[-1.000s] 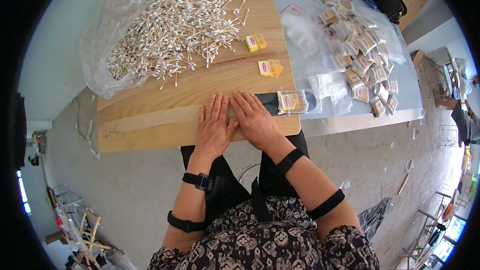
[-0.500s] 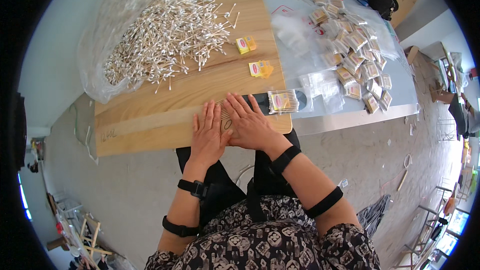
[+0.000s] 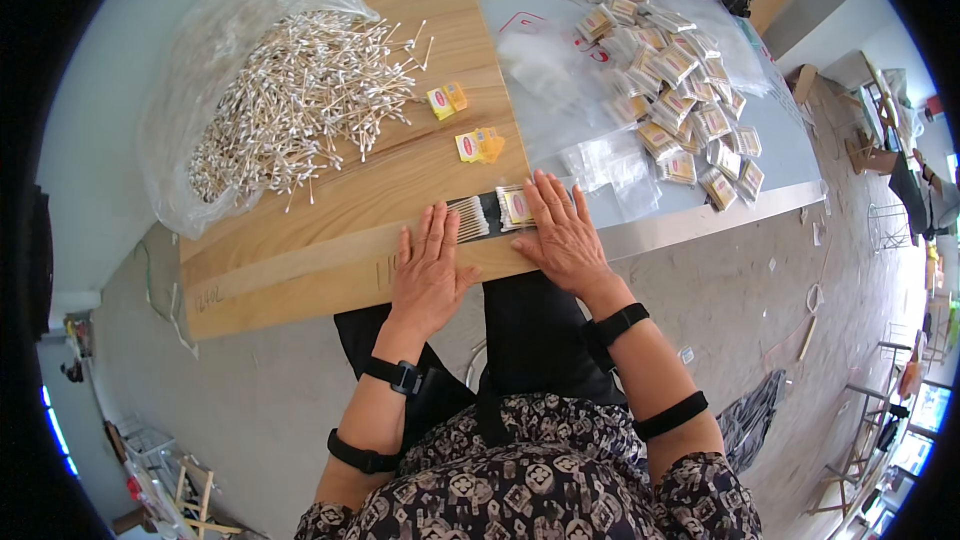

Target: Counting, grouping, and placing cotton swabs into small plastic bags.

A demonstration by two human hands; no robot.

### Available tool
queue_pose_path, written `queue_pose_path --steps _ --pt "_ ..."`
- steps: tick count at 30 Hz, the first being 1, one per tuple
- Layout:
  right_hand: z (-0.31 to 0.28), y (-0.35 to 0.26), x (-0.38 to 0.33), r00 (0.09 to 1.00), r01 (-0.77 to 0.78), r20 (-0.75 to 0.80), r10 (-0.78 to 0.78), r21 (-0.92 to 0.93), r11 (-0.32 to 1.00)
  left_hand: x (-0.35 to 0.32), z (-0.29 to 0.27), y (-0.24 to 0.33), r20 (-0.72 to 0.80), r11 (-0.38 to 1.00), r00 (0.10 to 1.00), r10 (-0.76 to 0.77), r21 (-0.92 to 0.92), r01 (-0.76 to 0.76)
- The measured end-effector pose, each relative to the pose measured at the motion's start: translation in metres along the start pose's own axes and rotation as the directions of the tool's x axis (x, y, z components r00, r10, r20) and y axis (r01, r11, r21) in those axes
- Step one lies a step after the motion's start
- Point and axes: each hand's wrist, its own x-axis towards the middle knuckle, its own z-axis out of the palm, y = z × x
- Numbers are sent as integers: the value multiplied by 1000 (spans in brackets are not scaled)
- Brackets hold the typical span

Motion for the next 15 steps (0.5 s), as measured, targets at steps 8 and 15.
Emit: queue_pose_path --steps 8,15 --pt "1 2 1 1000 -7 -2 7 69 998 20 7 25 6 998 998 65 6 -65" --pt "-1 8 1 978 -44 -195 73 146 988 30 15 29 -21 993 996 92 -75 -94"
